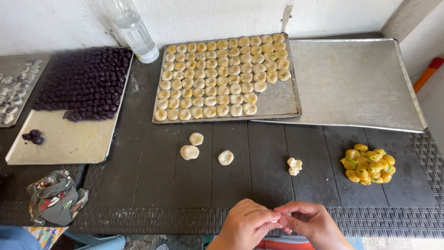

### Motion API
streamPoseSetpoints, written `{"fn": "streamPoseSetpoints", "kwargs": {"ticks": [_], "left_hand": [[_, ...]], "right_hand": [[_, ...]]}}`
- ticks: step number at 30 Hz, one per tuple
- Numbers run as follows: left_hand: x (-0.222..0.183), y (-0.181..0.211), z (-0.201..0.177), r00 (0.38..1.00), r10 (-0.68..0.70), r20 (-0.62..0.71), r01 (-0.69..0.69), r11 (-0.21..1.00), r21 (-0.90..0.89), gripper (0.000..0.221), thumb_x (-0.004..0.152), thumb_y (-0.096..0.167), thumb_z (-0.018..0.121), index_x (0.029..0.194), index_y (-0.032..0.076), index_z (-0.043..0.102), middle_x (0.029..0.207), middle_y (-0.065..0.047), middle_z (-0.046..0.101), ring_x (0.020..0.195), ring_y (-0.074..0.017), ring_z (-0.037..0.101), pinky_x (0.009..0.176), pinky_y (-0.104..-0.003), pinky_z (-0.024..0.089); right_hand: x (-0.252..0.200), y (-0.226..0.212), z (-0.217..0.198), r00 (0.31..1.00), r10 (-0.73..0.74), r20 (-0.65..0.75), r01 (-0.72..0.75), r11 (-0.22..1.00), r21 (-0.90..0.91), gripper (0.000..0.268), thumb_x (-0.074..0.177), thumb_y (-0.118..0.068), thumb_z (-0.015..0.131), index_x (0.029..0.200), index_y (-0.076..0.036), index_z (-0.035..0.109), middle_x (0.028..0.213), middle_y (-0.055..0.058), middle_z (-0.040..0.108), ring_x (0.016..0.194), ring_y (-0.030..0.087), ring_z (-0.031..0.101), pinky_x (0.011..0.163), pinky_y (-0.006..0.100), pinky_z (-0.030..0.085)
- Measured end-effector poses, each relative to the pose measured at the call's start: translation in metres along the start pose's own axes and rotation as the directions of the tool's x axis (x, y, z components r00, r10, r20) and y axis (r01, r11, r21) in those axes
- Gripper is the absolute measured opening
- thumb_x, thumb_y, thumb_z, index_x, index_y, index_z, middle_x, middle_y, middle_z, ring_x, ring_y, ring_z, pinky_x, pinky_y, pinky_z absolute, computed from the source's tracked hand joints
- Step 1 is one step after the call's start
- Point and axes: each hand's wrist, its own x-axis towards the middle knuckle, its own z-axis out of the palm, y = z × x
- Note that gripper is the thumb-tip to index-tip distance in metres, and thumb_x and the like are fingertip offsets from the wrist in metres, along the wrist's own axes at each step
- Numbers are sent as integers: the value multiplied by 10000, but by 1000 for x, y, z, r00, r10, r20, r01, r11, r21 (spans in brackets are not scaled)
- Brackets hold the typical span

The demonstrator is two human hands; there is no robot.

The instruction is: Shaping small pieces of dough and filling them with a yellow paste to make small dumplings.

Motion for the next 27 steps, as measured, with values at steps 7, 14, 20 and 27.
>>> {"fn": "streamPoseSetpoints", "kwargs": {"ticks": [7,14,20,27], "left_hand": [[0,-23,-40,877,-384,-288,403,915,6,144,910,-14,669,972,110,707,921,-43,735,809,-153,708,696,-262,589],[-11,-25,-47,869,-441,-223,427,897,-110,115,975,141,723,1078,92,714,1038,-64,708,866,-159,676,795,-298,591],[-24,-39,-45,784,-582,-214,553,813,-183,105,978,108,685,1050,73,753,1115,-118,713,1024,-199,751,838,-314,645],[-26,-38,-44,805,-559,-200,513,824,-240,128,973,72,685,1082,37,741,1146,-133,706,1045,-200,737,909,-302,643]], "right_hand": [[8,-1,10,984,-175,-23,171,977,-128,97,862,-74,846,859,-12,771,911,110,732,676,180,604,555,314,508],[6,-30,38,987,-149,-62,93,840,-534,366,907,-325,708,1182,-133,852,710,2,860,417,86,699,425,244,669],[26,-37,55,643,-586,493,542,-107,-834,600,929,-684,617,1216,-180,771,1446,147,589,1165,375,612,851,505,509],[55,-58,-24,723,-602,340,304,-164,-938,683,793,84,514,1453,-68,604,1394,91,690,1169,333,647,929,463,538]]}}
